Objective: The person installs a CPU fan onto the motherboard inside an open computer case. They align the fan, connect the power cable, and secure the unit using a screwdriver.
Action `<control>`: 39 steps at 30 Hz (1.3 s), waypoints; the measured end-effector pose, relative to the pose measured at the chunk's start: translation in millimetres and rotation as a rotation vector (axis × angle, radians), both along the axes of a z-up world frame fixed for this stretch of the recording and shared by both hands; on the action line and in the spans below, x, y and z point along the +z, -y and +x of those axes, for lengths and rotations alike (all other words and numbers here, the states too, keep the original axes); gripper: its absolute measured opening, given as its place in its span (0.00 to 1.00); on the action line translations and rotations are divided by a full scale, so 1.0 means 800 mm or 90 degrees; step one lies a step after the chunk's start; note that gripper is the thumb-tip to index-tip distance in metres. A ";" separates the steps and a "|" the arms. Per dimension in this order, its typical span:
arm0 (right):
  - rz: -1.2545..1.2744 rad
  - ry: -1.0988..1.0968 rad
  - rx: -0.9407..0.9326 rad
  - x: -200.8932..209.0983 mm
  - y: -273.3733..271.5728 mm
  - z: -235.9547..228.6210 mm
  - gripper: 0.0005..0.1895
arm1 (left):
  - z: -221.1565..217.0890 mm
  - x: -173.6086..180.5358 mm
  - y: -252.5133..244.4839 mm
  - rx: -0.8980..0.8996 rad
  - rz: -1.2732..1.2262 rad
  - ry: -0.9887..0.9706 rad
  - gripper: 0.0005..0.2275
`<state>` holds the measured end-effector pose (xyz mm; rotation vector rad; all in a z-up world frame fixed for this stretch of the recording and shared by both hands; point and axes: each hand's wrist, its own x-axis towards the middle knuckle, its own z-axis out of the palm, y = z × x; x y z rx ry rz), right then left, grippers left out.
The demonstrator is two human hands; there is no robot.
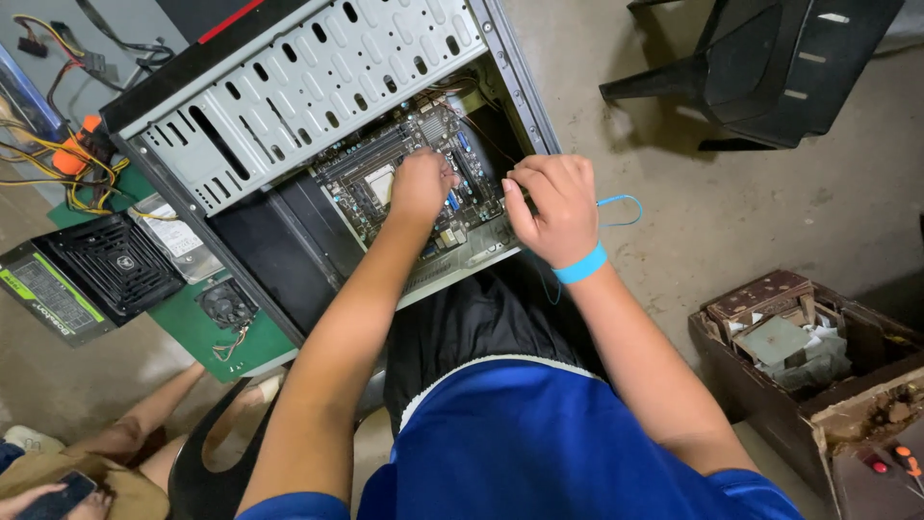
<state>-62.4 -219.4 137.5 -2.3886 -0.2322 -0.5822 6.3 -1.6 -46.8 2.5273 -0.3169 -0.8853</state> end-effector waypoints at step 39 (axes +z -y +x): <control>-0.098 -0.400 -0.103 -0.021 0.048 0.005 0.22 | -0.209 0.161 -0.299 0.588 -0.344 0.063 0.24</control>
